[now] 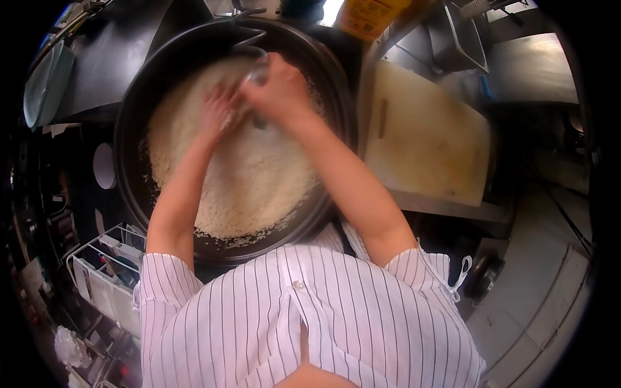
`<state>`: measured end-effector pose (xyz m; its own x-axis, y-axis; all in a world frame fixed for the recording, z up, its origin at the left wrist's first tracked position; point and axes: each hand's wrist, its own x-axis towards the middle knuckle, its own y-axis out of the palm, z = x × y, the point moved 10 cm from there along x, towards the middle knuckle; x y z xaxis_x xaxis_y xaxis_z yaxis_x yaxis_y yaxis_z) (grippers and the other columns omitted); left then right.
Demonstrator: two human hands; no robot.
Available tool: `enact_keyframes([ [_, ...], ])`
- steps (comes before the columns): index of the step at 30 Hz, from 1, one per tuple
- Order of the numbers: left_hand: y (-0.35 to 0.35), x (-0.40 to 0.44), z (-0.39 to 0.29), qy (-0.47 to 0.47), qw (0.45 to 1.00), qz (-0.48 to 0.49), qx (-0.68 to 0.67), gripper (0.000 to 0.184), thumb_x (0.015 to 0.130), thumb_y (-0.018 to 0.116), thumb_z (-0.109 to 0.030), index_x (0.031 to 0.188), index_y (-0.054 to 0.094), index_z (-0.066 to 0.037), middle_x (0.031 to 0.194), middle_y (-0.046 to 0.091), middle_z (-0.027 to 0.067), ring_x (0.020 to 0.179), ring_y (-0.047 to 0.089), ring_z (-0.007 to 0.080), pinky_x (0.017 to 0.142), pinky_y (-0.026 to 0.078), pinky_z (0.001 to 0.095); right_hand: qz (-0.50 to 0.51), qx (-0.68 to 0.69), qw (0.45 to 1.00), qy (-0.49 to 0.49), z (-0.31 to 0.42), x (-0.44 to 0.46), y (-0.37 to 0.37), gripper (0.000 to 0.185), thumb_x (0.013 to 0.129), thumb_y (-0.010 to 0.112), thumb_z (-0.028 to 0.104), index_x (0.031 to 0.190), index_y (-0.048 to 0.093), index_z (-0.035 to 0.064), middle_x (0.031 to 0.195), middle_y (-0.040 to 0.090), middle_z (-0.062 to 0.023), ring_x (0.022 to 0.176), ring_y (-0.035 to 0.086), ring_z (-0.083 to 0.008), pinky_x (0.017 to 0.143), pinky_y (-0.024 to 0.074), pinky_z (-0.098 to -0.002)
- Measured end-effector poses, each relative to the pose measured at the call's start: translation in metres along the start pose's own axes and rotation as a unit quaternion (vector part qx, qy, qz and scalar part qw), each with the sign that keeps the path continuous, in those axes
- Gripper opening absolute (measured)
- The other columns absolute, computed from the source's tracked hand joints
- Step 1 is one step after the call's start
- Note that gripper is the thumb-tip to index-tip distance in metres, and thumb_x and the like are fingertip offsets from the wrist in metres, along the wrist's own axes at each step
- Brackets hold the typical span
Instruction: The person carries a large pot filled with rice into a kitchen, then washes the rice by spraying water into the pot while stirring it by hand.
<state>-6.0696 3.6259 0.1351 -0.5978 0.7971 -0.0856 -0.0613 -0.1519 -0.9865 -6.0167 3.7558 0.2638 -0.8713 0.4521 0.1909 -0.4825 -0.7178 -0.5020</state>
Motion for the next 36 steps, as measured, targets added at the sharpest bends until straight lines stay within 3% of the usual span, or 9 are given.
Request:
enact_keyframes([
  [6, -0.027, -0.056, 0.081, -0.214, 0.976, 0.021, -0.018, 0.064, 0.079, 0.051, -0.045, 0.133, 0.032, -0.016, 0.135, 0.032, 0.0122, 0.124, 0.027, 0.0349, 0.104, 0.016, 0.0505, 0.011, 0.006, 1.000, 0.007, 0.001, 0.001, -0.002, 0.041, 0.062, 0.064, 0.030, 0.085, 0.052, -0.0020, 0.073, 0.060, -0.0183, 0.072, 0.060, -0.0335, 0.067, 0.0485, -0.0389],
  [10, -0.002, -0.090, 0.090, -0.211, 0.977, 0.005, -0.017, 0.064, 0.080, 0.050, -0.044, 0.134, 0.029, -0.016, 0.138, 0.029, 0.0129, 0.126, 0.024, 0.0359, 0.104, 0.015, 0.0493, 0.012, 0.008, 1.000, 0.009, 0.004, 0.003, -0.004, 0.040, 0.062, 0.064, 0.030, 0.084, 0.053, -0.0008, 0.073, 0.060, -0.0177, 0.072, 0.061, -0.0330, 0.067, 0.0484, -0.0391],
  [14, 0.055, -0.114, 0.035, -0.077, 0.996, 0.045, 0.010, 0.059, 0.080, 0.047, -0.026, 0.132, 0.030, -0.005, 0.133, 0.032, 0.0187, 0.123, 0.028, 0.0377, 0.101, 0.024, 0.0475, 0.004, 0.013, 1.000, 0.006, 0.008, 0.006, -0.004, 0.040, 0.063, 0.065, 0.031, 0.085, 0.053, -0.0005, 0.073, 0.061, -0.0170, 0.072, 0.061, -0.0327, 0.067, 0.0485, -0.0390],
  [16, 0.074, -0.123, -0.006, 0.032, 0.998, -0.053, -0.032, 0.056, 0.077, 0.046, -0.018, 0.128, 0.033, 0.000, 0.129, 0.035, 0.0212, 0.122, 0.029, 0.0385, 0.100, 0.026, 0.0478, 0.008, 0.014, 1.000, 0.006, 0.010, 0.006, -0.004, 0.040, 0.063, 0.065, 0.031, 0.085, 0.053, -0.0005, 0.073, 0.061, -0.0169, 0.071, 0.061, -0.0327, 0.067, 0.0486, -0.0391],
  [20, 0.055, -0.095, -0.089, 0.093, 0.991, 0.014, -0.092, 0.046, 0.076, 0.046, -0.015, 0.117, 0.042, 0.003, 0.123, 0.040, 0.0195, 0.117, 0.034, 0.0350, 0.100, 0.026, 0.0472, 0.019, 0.006, 1.000, 0.005, 0.013, 0.006, -0.004, 0.041, 0.063, 0.064, 0.032, 0.085, 0.053, -0.0008, 0.074, 0.061, -0.0174, 0.072, 0.061, -0.0326, 0.067, 0.0486, -0.0391],
  [27, 0.086, -0.033, -0.136, 0.075, 0.978, 0.129, -0.145, 0.040, 0.079, 0.041, -0.014, 0.117, 0.044, -0.001, 0.125, 0.043, 0.0142, 0.116, 0.040, 0.0255, 0.099, 0.027, 0.0455, 0.076, -0.023, 0.996, 0.042, 0.004, 0.001, 0.008, 0.041, 0.064, 0.065, 0.033, 0.090, 0.058, 0.0022, 0.078, 0.064, -0.0147, 0.076, 0.063, -0.0276, 0.071, 0.0486, -0.0346],
  [30, 0.094, -0.014, -0.095, 0.054, 0.921, 0.062, -0.380, 0.046, 0.079, 0.046, -0.020, 0.121, 0.042, -0.003, 0.128, 0.041, 0.0124, 0.117, 0.039, 0.0260, 0.098, 0.029, 0.0444, 0.075, -0.021, 0.996, 0.031, 0.001, -0.001, 0.009, 0.039, 0.065, 0.064, 0.033, 0.088, 0.058, 0.0023, 0.079, 0.064, -0.0142, 0.075, 0.063, -0.0273, 0.071, 0.0486, -0.0340],
  [32, 0.089, 0.000, -0.055, -0.045, 0.969, 0.122, -0.209, 0.054, 0.078, 0.050, -0.027, 0.127, 0.039, -0.008, 0.133, 0.037, 0.0108, 0.121, 0.036, 0.0253, 0.100, 0.027, 0.0449, 0.072, 0.007, 0.997, 0.021, 0.002, 0.000, 0.007, 0.038, 0.064, 0.064, 0.032, 0.088, 0.058, 0.0022, 0.078, 0.064, -0.0143, 0.075, 0.063, -0.0274, 0.070, 0.0485, -0.0340],
  [36, 0.005, -0.012, -0.036, -0.027, 0.992, 0.111, -0.063, 0.058, 0.077, 0.053, -0.034, 0.129, 0.038, -0.013, 0.132, 0.038, 0.0105, 0.121, 0.035, 0.0266, 0.100, 0.026, 0.0449, 0.068, 0.008, 0.997, 0.028, -0.003, 0.001, 0.009, 0.038, 0.063, 0.065, 0.032, 0.087, 0.058, 0.0019, 0.077, 0.063, -0.0146, 0.074, 0.063, -0.0275, 0.070, 0.0485, -0.0340],
])
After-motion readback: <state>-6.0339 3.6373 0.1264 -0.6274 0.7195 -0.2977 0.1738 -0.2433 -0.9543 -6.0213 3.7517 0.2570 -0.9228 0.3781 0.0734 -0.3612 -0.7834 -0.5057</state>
